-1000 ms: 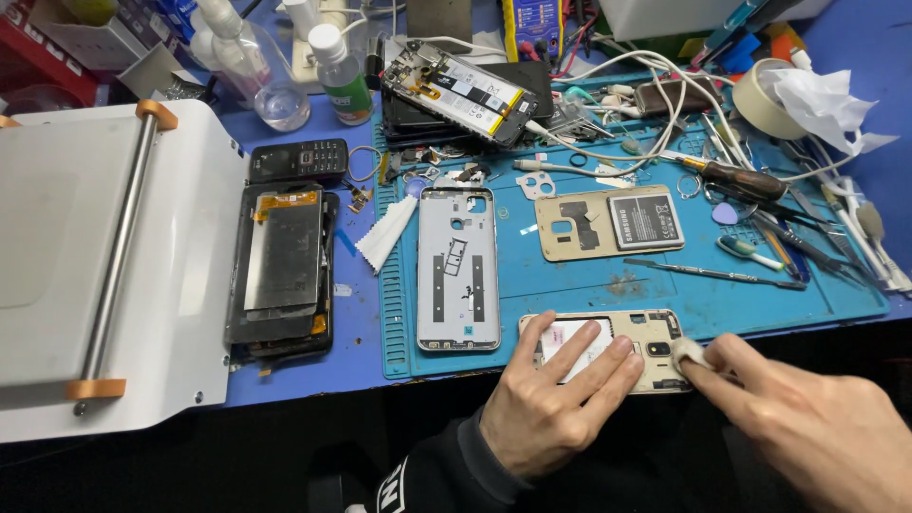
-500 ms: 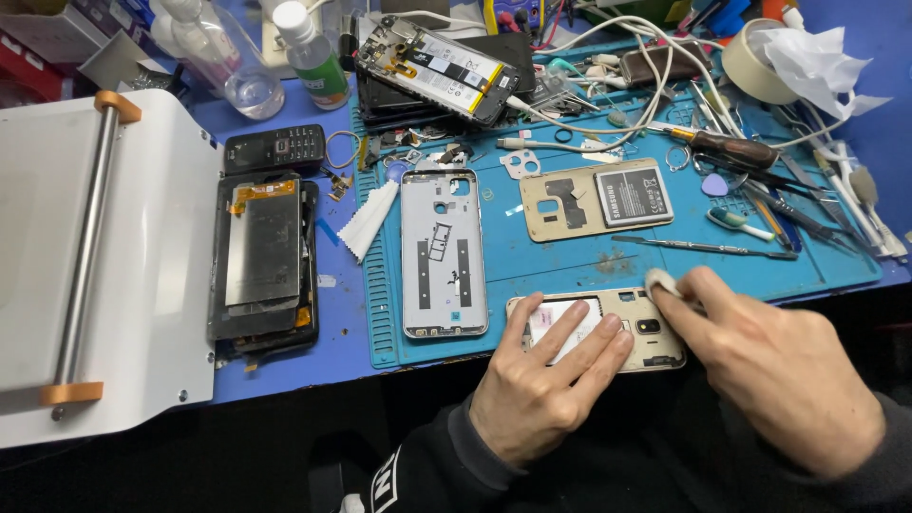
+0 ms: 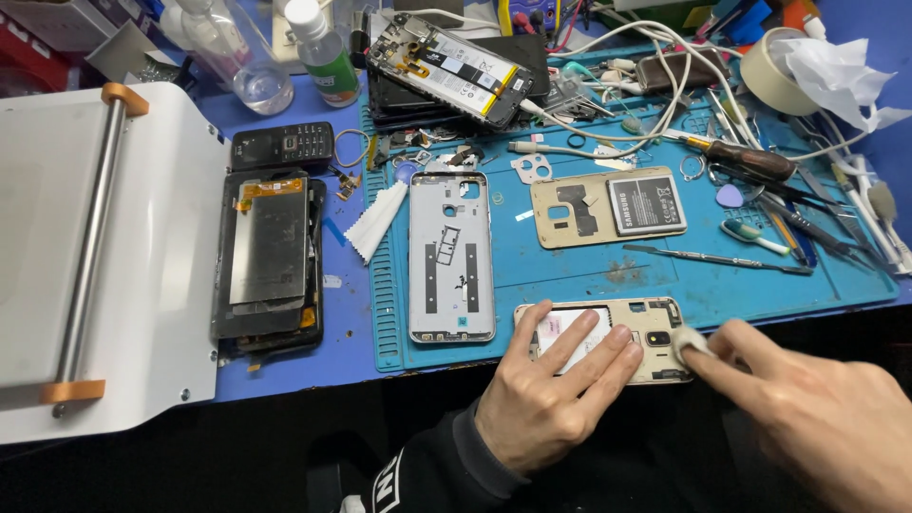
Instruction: Cleaning the internal chassis and components of a disassembled smartphone using a cloth and cleaning solution.
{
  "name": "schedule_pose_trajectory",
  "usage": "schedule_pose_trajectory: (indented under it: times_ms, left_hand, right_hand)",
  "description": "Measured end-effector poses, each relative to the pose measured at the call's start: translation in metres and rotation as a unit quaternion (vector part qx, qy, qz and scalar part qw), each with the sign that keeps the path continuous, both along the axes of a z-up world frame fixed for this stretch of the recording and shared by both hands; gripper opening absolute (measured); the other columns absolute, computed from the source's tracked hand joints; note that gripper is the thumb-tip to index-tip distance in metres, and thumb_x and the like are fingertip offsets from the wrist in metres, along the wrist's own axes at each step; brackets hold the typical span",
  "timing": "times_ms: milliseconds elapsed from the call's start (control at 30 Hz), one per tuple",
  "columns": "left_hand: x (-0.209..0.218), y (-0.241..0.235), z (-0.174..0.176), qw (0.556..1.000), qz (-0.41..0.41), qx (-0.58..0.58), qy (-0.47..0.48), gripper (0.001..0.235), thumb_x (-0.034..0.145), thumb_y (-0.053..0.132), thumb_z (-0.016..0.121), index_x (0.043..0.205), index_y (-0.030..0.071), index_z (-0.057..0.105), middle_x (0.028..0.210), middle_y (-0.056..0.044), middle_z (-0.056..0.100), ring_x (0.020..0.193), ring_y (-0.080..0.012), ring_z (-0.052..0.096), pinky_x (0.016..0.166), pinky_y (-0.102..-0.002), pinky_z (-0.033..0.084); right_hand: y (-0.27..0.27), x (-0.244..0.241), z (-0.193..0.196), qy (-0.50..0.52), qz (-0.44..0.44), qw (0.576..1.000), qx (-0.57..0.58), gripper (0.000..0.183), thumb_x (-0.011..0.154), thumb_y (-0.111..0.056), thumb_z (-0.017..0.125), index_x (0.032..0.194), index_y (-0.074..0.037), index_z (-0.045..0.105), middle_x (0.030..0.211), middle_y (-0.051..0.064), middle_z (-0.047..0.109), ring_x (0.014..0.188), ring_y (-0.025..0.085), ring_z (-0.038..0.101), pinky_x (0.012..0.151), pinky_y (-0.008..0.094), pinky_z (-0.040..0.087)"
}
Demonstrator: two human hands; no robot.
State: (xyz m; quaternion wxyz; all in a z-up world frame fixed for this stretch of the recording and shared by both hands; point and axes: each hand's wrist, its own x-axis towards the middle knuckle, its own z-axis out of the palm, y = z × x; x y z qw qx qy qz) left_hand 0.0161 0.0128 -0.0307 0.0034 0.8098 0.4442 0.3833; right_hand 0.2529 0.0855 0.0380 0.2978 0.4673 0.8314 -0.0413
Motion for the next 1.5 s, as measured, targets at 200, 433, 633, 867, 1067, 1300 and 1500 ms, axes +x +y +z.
schedule_pose_trajectory:
  times_ms: [200, 433, 633, 867, 1067, 1300, 1500]
  left_hand:
    - [-0.001, -0.001, 0.0, 1.0, 0.003, 0.011, 0.002, 0.028, 0.102, 0.015, 0.067, 0.129, 0.009, 0.073, 0.134, -0.011, 0.071, 0.127, -0.0338, 0.069, 0.108, -0.068, 0.048]
    - [0.0, -0.001, 0.002, 1.0, 0.0, 0.014, 0.004, 0.028, 0.102, 0.014, 0.066, 0.129, 0.008, 0.073, 0.133, -0.011, 0.072, 0.127, -0.0332, 0.069, 0.108, -0.068, 0.048]
    - [-0.001, 0.0, 0.0, 1.0, -0.003, 0.01, 0.006, 0.029, 0.102, 0.013, 0.066, 0.129, 0.008, 0.072, 0.134, -0.011, 0.071, 0.127, -0.0337, 0.068, 0.109, -0.068, 0.048]
    - [-0.004, 0.003, 0.009, 1.0, -0.01, -0.002, 0.004, 0.031, 0.1, 0.012, 0.067, 0.131, 0.008, 0.072, 0.135, -0.01, 0.07, 0.127, -0.0327, 0.068, 0.107, -0.066, 0.048]
    - [-0.003, 0.003, 0.008, 0.999, -0.027, -0.024, 0.025, 0.035, 0.097, 0.009, 0.067, 0.132, 0.006, 0.072, 0.135, -0.01, 0.07, 0.128, -0.0323, 0.066, 0.108, -0.064, 0.048]
    - [-0.003, 0.005, 0.004, 0.999, -0.01, -0.039, 0.027, 0.032, 0.101, 0.011, 0.069, 0.132, 0.008, 0.073, 0.138, -0.008, 0.068, 0.132, -0.0307, 0.063, 0.11, -0.064, 0.046]
    - [-0.002, 0.006, 0.006, 0.998, -0.016, -0.051, 0.021, 0.033, 0.1, 0.012, 0.07, 0.132, 0.008, 0.073, 0.138, -0.009, 0.068, 0.132, -0.0305, 0.063, 0.109, -0.064, 0.047]
  right_hand:
    - [0.001, 0.002, -0.004, 0.06, -0.01, 0.998, 0.027, 0.073, 0.079, -0.013, 0.065, 0.148, -0.031, 0.05, 0.123, -0.01, 0.055, 0.088, 0.017, 0.075, 0.068, 0.033, 0.062]
    - [0.008, -0.013, 0.003, 0.066, -0.003, 0.997, 0.04, 0.065, 0.082, -0.013, 0.064, 0.144, -0.03, 0.049, 0.123, -0.009, 0.055, 0.085, 0.018, 0.074, 0.067, 0.032, 0.062]
    - [0.003, 0.006, 0.002, -0.029, -0.007, 0.998, -0.05, 0.084, 0.077, -0.012, 0.067, 0.152, -0.041, 0.043, 0.13, -0.018, 0.051, 0.094, 0.012, 0.074, 0.07, 0.031, 0.063]
    - [0.012, -0.006, 0.013, 0.066, 0.023, 0.997, 0.01, 0.072, 0.078, -0.014, 0.068, 0.147, -0.029, 0.051, 0.122, -0.006, 0.056, 0.085, 0.017, 0.074, 0.065, 0.033, 0.06]
    - [0.01, 0.007, 0.014, 0.021, -0.007, 0.997, -0.076, 0.066, 0.081, -0.01, 0.064, 0.143, -0.033, 0.058, 0.124, -0.013, 0.058, 0.083, 0.014, 0.074, 0.064, 0.03, 0.06]
    - [0.028, -0.002, 0.005, 0.16, 0.078, 0.984, 0.005, 0.067, 0.075, -0.003, 0.068, 0.139, -0.02, 0.063, 0.119, -0.003, 0.063, 0.077, 0.016, 0.071, 0.054, 0.032, 0.055]
    - [0.035, 0.029, -0.008, 0.199, 0.13, 0.971, 0.022, 0.065, 0.072, -0.003, 0.068, 0.134, -0.018, 0.066, 0.115, -0.002, 0.064, 0.076, 0.016, 0.071, 0.05, 0.032, 0.052]
